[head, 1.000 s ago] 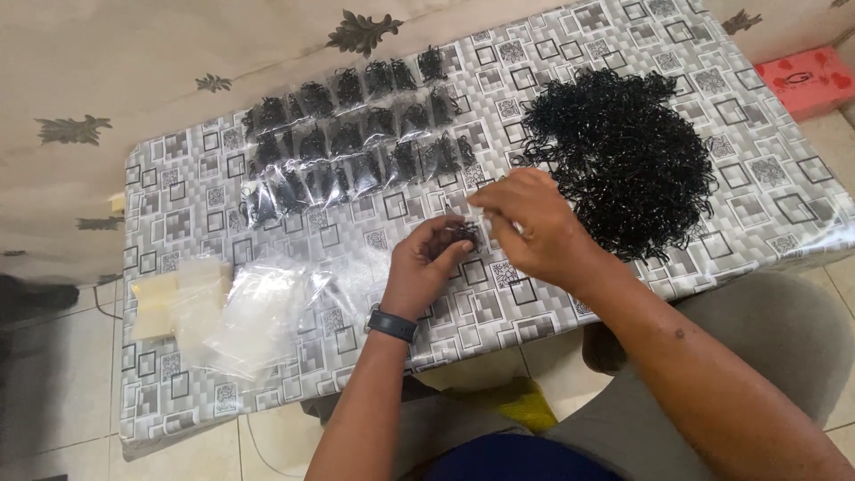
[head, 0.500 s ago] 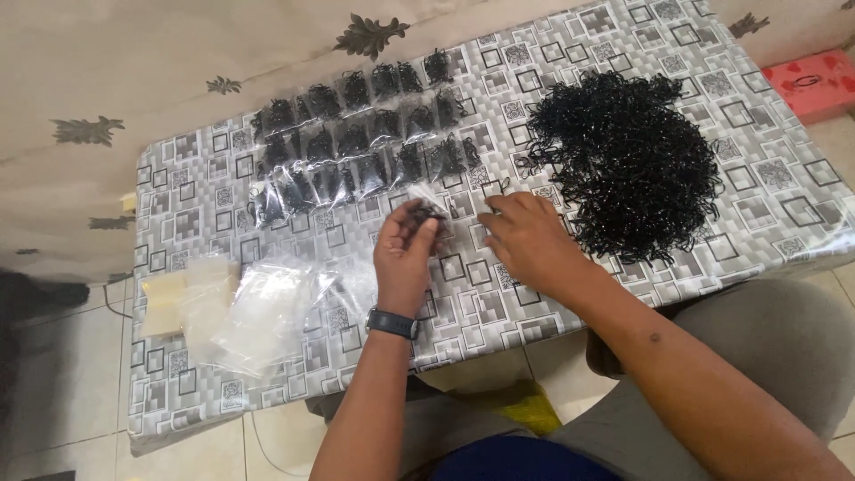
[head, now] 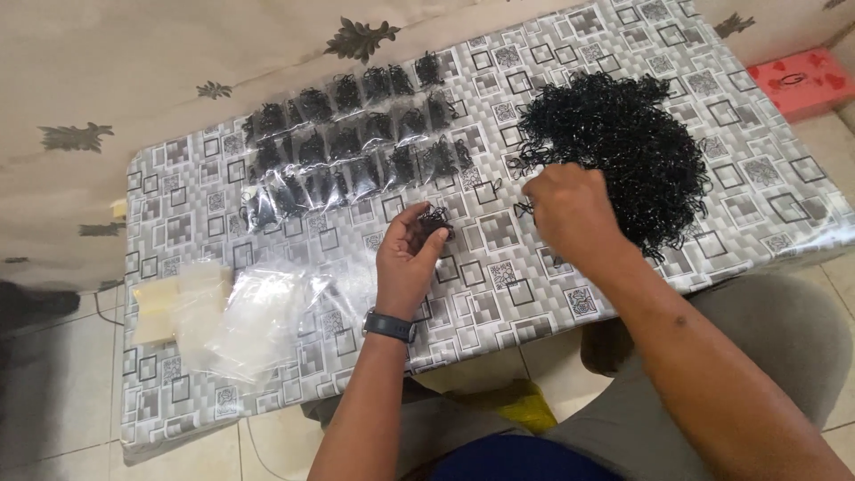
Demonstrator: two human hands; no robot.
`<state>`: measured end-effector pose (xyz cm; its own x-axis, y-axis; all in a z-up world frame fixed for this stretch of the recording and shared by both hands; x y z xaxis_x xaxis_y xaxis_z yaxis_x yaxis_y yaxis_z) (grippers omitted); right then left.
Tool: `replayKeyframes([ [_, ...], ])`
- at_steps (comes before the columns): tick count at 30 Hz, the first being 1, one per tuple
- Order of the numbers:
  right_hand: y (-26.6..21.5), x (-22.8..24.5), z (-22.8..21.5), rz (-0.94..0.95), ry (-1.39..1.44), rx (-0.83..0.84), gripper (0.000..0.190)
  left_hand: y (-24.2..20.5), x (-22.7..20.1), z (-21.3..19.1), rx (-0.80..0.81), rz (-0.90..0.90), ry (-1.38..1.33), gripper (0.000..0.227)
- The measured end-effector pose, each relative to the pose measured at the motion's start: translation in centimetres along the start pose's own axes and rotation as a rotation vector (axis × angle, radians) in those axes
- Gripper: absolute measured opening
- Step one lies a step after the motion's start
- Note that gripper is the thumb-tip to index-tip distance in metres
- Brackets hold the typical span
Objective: The person picks up several black elastic hair ties from a large pile, places them into a small plastic bag, and then places the filled bag onto a group of already packaged bags on the table.
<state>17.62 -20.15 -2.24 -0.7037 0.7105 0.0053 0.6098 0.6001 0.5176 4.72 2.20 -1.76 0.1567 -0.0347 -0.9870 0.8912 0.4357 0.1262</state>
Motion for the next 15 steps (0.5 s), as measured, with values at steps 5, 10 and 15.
replayKeyframes([
  [5, 0.6, -0.1, -3.3, 0.146, 0.166, 0.156, 0.024, -0.1, -0.5, 0.1, 0.016, -0.001, 0.009, 0.045],
  [10, -0.5, 0.7, -0.2, 0.134, 0.097, 0.228, 0.026, -0.3, -0.8, 0.3, 0.012, 0.004, 0.02, 0.046],
  [15, -0.4, 1.0, 0.2, 0.106, 0.166, 0.091, 0.01, -1.2, -3.0, 1.4, 0.12, -0.009, 0.148, 0.049],
])
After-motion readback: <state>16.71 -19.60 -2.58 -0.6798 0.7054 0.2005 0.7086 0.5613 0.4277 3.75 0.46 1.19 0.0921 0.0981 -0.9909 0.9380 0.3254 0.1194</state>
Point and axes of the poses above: each hand's wrist, its own y-axis towards the middle knuckle, its own z-axis out of the palm, x = y × z, the point moved 5 cm from there along y, towards the middle knuckle, and after that the axes turned 1 degree about -x, right-handed, at the moved point
